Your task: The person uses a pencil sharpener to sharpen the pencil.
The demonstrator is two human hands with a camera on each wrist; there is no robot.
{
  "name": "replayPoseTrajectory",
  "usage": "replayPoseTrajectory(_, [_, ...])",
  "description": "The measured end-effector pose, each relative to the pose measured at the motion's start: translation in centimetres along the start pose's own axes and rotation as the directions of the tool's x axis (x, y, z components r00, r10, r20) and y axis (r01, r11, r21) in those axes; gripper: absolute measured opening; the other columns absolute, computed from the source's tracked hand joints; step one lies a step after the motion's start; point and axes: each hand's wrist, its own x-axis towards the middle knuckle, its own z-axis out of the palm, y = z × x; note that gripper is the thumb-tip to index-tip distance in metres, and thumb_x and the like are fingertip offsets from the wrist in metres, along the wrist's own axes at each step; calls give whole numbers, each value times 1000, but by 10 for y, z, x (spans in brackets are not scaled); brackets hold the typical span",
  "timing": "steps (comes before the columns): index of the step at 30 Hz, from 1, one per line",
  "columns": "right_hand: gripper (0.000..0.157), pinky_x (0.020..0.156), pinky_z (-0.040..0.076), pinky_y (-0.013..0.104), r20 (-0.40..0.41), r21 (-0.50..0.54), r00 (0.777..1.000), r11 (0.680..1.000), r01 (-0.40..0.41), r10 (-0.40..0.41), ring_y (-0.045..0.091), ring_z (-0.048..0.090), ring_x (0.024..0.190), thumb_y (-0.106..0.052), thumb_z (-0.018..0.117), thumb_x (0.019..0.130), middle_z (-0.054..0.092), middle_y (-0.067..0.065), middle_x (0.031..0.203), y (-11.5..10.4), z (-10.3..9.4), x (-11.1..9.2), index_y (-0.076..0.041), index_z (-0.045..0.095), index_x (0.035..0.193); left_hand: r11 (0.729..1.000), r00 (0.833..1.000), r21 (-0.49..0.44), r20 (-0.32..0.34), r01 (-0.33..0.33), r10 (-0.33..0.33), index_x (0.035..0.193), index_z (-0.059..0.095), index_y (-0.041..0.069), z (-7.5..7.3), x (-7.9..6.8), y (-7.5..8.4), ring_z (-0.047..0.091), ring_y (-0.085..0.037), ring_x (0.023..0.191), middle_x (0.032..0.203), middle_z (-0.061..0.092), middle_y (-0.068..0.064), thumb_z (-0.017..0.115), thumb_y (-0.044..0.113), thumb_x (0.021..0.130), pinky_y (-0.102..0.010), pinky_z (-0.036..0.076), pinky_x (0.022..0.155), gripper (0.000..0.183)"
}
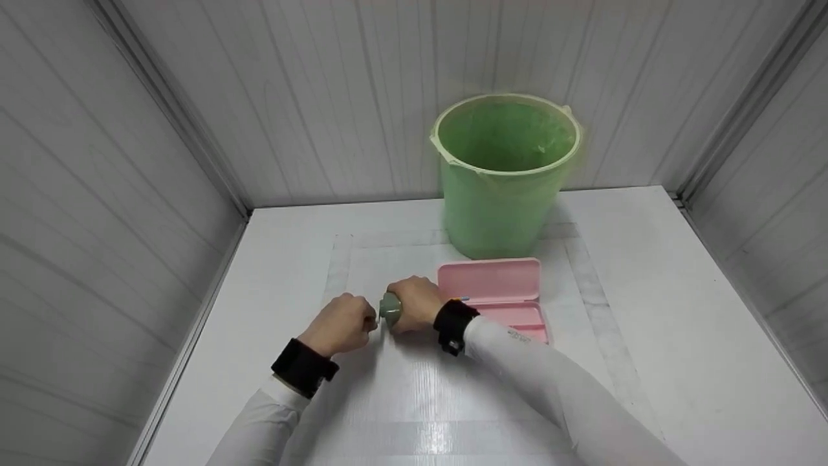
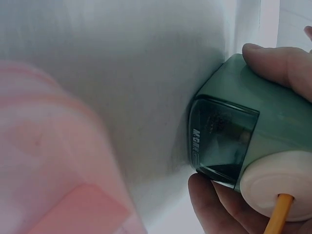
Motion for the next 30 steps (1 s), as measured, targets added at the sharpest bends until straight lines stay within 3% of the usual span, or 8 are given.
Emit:
replayPoseTrajectory(9, [35, 68, 49, 31, -2, 2, 1000, 1000, -9, 9, 14, 62, 78, -27, 95, 71, 73, -6, 86, 1, -3, -1, -17, 76, 99, 1000, 1000, -5, -5, -24, 24, 60, 64, 12, -1, 4, -1, 36, -10, 59, 62, 41, 11, 75, -11, 79, -24, 30, 55, 31])
replayPoseTrajectory(13, [37, 68, 49, 32, -13, 7, 1000, 1000, -13, 13, 14, 62, 78, -25, 96, 69, 74, -4, 86, 1, -3, -1, -16, 76, 99, 999, 999, -28, 33, -28, 29, 60, 67, 10, 9, 6, -6, 36, -10, 60, 62, 43, 11, 73, -12, 76, -24, 30, 56, 28])
replayPoseTrajectory(17, [37, 67, 49, 31, -9, 20, 1000, 1000, -15, 15, 14, 62, 76, -23, 97, 69, 73, -5, 85, 1, 0, -1, -16, 76, 98, 996, 997, -83, 80, 26, -19, 63, 74, 7, 26, 8, -17, 39, -10, 60, 62, 51, 11, 70, -14, 73, -23, 32, 56, 24])
replayPoseTrajectory(21, [38, 67, 49, 30, 1, 29, 1000, 999, -27, 27, 13, 62, 76, -24, 98, 68, 70, -8, 84, 0, 3, -1, -18, 74, 97, 991, 995, -104, 69, 85, -78, 66, 78, 8, 37, 15, -27, 42, -11, 59, 60, 57, 10, 76, -11, 75, -25, 36, 57, 21])
replayPoseTrajectory(30, [38, 68, 49, 31, -17, 24, 1000, 1000, -18, 19, 14, 63, 77, -25, 98, 68, 71, -7, 85, -1, 0, -2, -19, 74, 97, 973, 986, -169, 88, 155, -142, 66, 81, 6, 32, 26, -33, 39, -11, 53, 54, 52, 11, 82, -7, 77, -26, 33, 53, 18])
